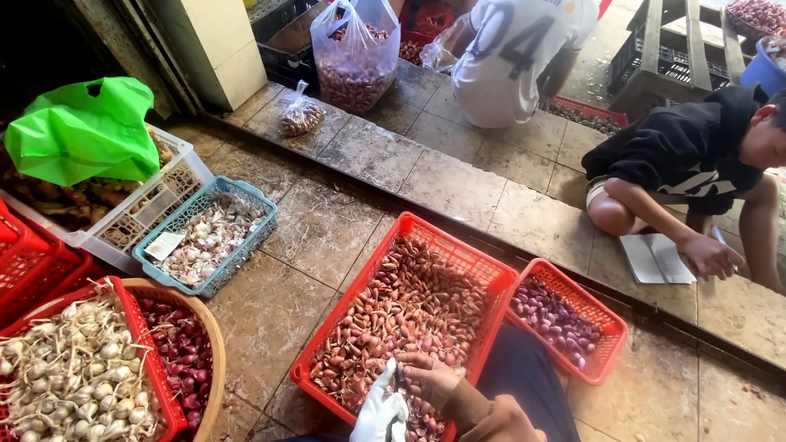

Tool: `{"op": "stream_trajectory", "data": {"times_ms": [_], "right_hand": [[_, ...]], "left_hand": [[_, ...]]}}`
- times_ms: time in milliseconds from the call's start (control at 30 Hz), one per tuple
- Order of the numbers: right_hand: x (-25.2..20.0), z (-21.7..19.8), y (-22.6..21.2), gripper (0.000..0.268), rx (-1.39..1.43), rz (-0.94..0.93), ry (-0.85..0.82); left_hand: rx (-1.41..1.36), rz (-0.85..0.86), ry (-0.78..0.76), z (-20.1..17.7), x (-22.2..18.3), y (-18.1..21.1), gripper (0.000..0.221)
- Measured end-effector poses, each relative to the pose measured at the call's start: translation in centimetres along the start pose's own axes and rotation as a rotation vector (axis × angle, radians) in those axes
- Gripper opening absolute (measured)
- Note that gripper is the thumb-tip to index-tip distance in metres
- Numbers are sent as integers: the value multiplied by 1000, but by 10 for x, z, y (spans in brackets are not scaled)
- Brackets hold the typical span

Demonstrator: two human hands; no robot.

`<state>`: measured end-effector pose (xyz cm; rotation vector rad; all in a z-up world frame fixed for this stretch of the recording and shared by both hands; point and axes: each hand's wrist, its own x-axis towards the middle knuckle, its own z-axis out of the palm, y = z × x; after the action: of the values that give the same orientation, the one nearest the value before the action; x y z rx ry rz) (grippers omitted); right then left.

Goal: A person sits on the floor and uses a small knife to trim the ends of shallots before placing them into a sorting basket.

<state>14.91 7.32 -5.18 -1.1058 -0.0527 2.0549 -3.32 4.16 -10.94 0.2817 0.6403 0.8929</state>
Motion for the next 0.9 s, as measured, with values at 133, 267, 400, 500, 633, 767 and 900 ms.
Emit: {"op": "stream_trajectory", "data": {"times_ms": [133,267,400,500,633,767,900], "right_hand": [[14,-20,4,38,43,-79,-40],[4,-27,4,42,73,-87,-49],[-7,-18,-2,40,144,-77,-22],[-26,-5,-12,42,113,-99,-12],[-25,-17,-12,42,78,-86,19],[-34,-14,-17,45,106,-137,-162],[-27,-30,-17,52,77,-149,-185]], "left_hand": [[44,-50,-134,25,-14,9,79],[229,-66,24,6,3,-14,74],[249,-150,85,46,-12,5,82],[324,-41,32,71,-24,14,84],[103,-25,35,89,-37,23,71],[90,-42,56,119,-45,34,77],[102,-63,61,133,-51,42,81]]}}
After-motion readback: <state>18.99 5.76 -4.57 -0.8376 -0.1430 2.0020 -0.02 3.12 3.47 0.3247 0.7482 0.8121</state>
